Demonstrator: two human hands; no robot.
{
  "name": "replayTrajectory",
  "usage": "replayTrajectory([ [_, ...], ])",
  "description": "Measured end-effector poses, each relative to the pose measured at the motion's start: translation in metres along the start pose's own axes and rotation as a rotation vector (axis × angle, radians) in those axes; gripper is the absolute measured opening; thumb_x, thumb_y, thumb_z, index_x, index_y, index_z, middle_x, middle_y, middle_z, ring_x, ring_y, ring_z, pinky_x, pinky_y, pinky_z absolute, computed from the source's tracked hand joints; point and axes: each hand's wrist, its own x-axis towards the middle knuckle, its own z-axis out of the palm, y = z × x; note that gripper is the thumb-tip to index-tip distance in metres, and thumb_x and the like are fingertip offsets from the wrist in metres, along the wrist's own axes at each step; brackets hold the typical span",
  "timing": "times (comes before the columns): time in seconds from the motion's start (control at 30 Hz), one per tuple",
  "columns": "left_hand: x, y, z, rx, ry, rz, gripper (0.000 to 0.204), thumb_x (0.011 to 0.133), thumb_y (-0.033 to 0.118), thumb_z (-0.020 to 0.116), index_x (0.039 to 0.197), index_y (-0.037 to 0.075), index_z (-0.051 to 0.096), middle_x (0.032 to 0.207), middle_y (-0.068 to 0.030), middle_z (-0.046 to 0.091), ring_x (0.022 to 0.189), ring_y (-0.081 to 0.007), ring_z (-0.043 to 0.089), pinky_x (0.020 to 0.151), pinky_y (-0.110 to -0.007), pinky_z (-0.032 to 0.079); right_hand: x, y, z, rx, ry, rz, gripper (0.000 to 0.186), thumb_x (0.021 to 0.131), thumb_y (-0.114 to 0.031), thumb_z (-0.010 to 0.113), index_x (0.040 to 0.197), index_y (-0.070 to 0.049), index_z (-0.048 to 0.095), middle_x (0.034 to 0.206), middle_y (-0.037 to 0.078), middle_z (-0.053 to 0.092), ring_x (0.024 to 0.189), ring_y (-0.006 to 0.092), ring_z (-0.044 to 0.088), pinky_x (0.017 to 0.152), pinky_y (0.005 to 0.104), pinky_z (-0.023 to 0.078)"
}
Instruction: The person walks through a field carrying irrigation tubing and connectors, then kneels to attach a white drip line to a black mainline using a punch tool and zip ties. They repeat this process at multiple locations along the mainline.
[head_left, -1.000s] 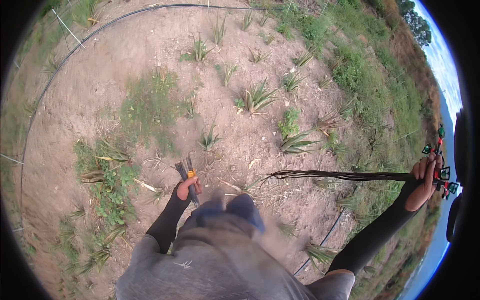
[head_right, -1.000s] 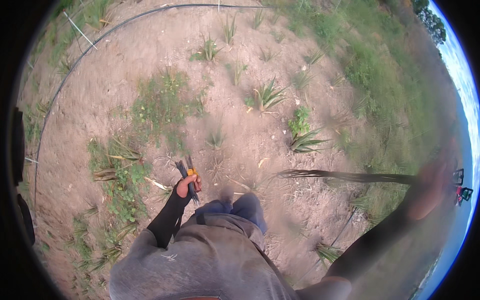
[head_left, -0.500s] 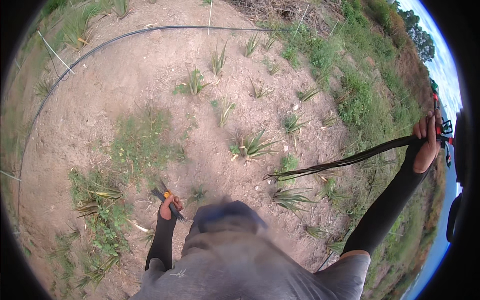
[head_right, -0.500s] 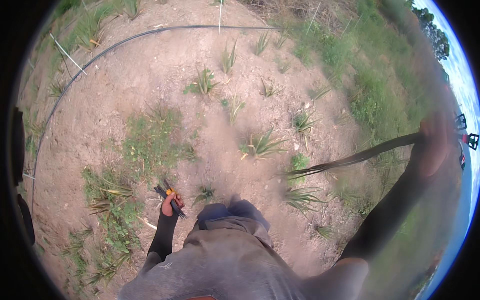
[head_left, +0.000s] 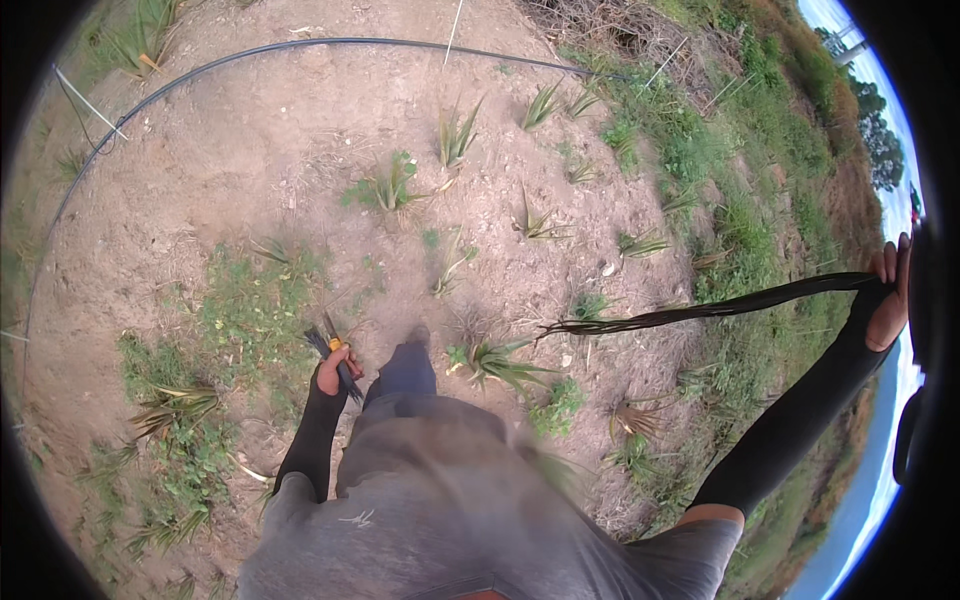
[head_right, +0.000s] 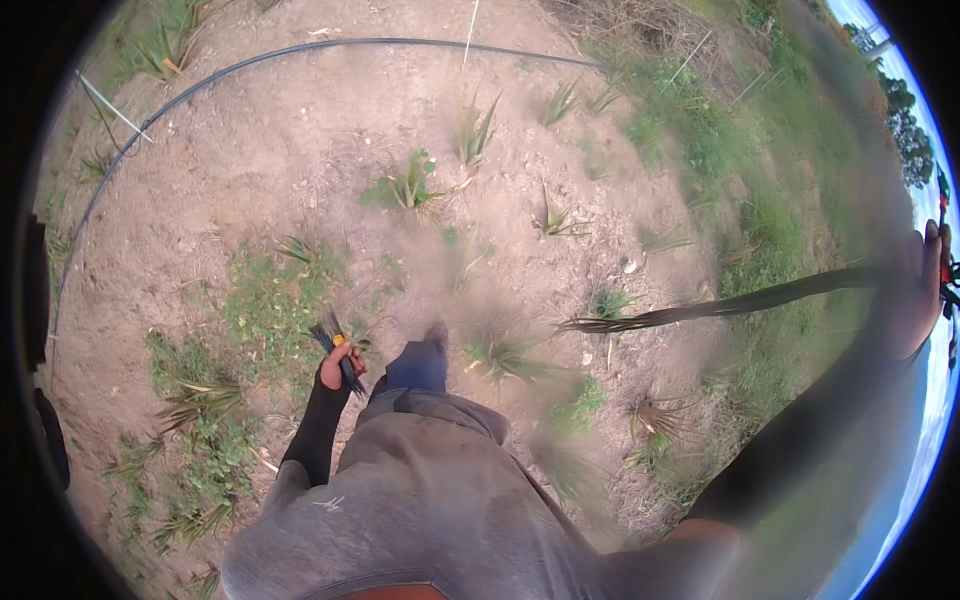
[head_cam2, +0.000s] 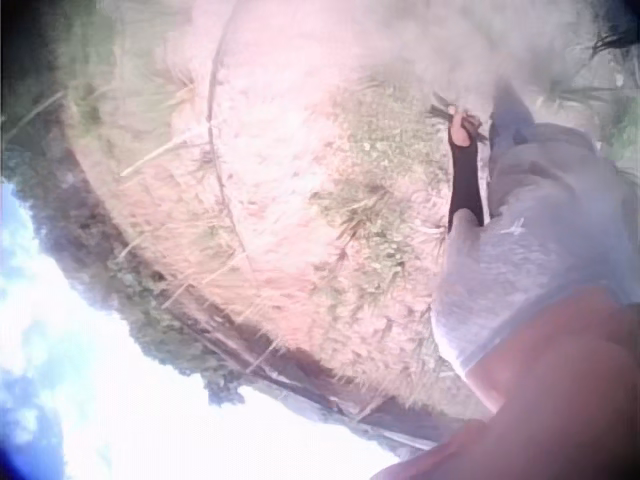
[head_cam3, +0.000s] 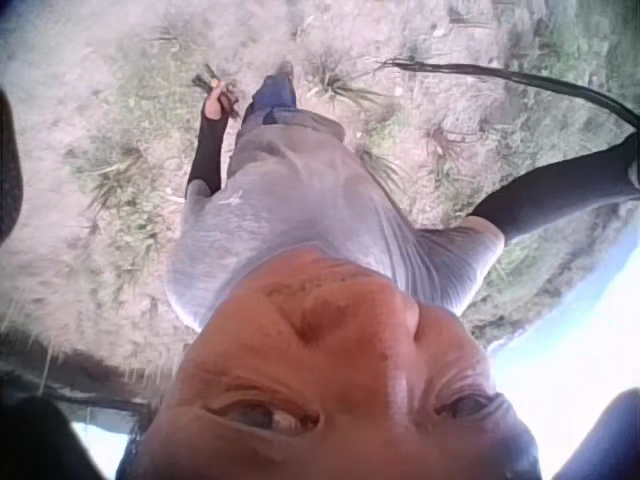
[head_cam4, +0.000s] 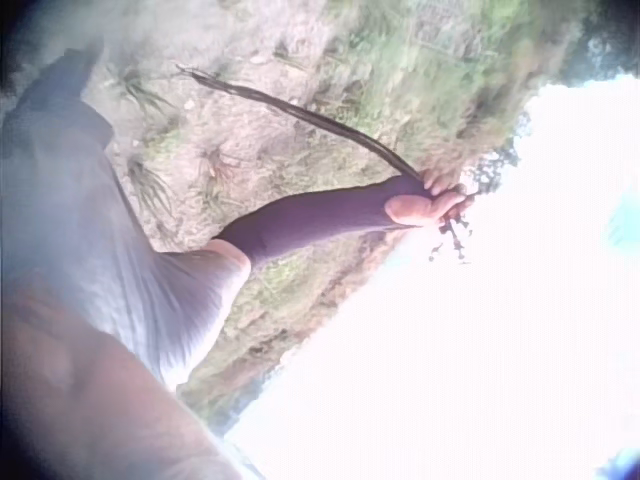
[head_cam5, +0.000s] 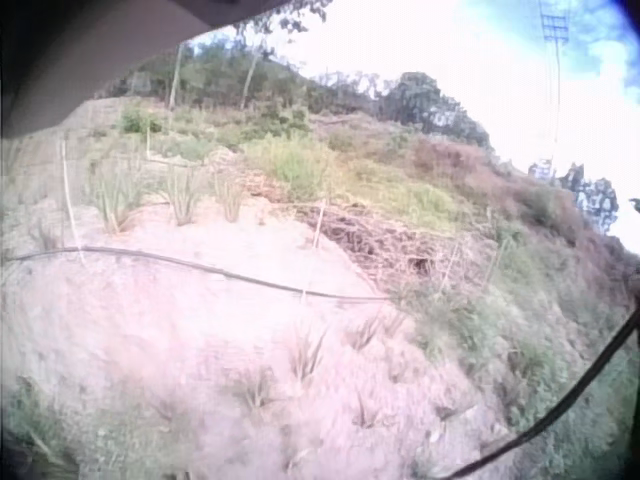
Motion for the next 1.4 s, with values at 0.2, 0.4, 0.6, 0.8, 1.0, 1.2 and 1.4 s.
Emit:
replayTrajectory([
  [0.2, 0.138, 0.073, 0.131, 0.093, -0.09, -0.086, 0.028, 0.09, 0.031, 0.052, 0.082, 0.004, 0.056, 0.063, -0.0092, 0.059, 0.06, -0.0198, 0.057, 0.06, -0.03, 0.045, 0.085, 0.15, 0.066, -0.03, 0.045, 0.092, 0.025, 0.095, -0.003, 0.045, 0.119, 0.001, 0.05, 0.1, 0.006, 0.054, 0.063, 0.0082, 0.035, 0.057, 0.0208, 0.033],
  [0.4, 0.285, 0.112, 0.225, 0.131, -0.061, -0.017, 0.029, 0.09, 0.031, 0.053, 0.082, 0.003, 0.056, 0.06, -0.0087, 0.057, 0.059, -0.0188, 0.058, 0.058, -0.029, 0.044, 0.164, 0.311, 0.141, 0.582, -0.047, 0.238, 0.025, 0.094, -0.002, 0.047, 0.119, 0.0, 0.051, 0.1, 0.006, 0.054, 0.064, 0.0083, 0.037, 0.055, 0.0203, 0.032],
  [0.6, 0.417, 0.107, 0.282, -0.03, 0.013, 0.055, 0.024, 0.09, 0.029, 0.054, 0.083, 0.006, 0.054, 0.067, -0.005, 0.056, 0.061, -0.0194, 0.058, 0.061, -0.033, 0.047, 0.223, 0.498, 0.206, 0.478, 0.035, 0.304, 0.027, 0.091, -0.005, 0.052, 0.117, 0.002, 0.049, 0.097, 0.006, 0.051, 0.063, 0.0064, 0.038, 0.053, 0.0202, 0.032],
  [0.8, 0.551, 0.145, 0.4, -0.14, 0.02, 0.056, 0.021, 0.09, 0.028, 0.054, 0.08, 0.011, 0.05, 0.08, -0.0036, 0.056, 0.065, -0.0181, 0.059, 0.063, -0.036, 0.05, 0.339, 0.64, 0.209, 0.397, -0.067, 0.355, 0.022, 0.092, -0.008, 0.051, 0.113, 0.0, 0.05, 0.095, 0.004, 0.049, 0.062, 0.0052, 0.039, 0.053, 0.0202, 0.032],
  [1.0, 0.678, 0.195, 0.498, -0.032, 0.044, 0.034, 0.029, 0.089, 0.034, 0.054, 0.08, 0.006, 0.05, 0.061, -0.0055, 0.05, 0.059, -0.0175, 0.052, 0.06, -0.031, 0.043, 0.448, 0.761, 0.206, 0.214, -0.078, 0.34, 0.02, 0.092, -0.007, 0.05, 0.111, -0.002, 0.05, 0.095, 0.002, 0.049, 0.062, 0.0047, 0.04, 0.053, 0.0205, 0.032],
  [1.2, 0.848, 0.227, 0.532, 0.018, -0.121, -0.119, 0.019, 0.09, 0.028, 0.053, 0.08, 0.012, 0.048, 0.077, -0.0034, 0.053, 0.062, -0.0169, 0.055, 0.061, -0.036, 0.048, 0.514, 0.899, 0.212, 0.075, -0.087, 0.45, 0.02, 0.092, -0.013, 0.052, 0.111, -0.006, 0.051, 0.091, 0.0, 0.05, 0.059, 0.0042, 0.038, 0.051, 0.0202, 0.03],
  [1.4, 0.993, 0.302, 0.677, 0.201, -0.111, -0.095, 0.027, 0.088, 0.031, 0.055, 0.084, 0.004, 0.055, 0.061, -0.0076, 0.056, 0.061, -0.0167, 0.056, 0.06, -0.029, 0.045, 0.529, 1.035, 0.247, 0.096, -0.073, 0.654, 0.023, 0.094, -0.01, 0.048, 0.118, -0.006, 0.048, 0.096, 0.004, 0.055, 0.056, 0.0058, 0.04, 0.049, 0.0218, 0.033],
])
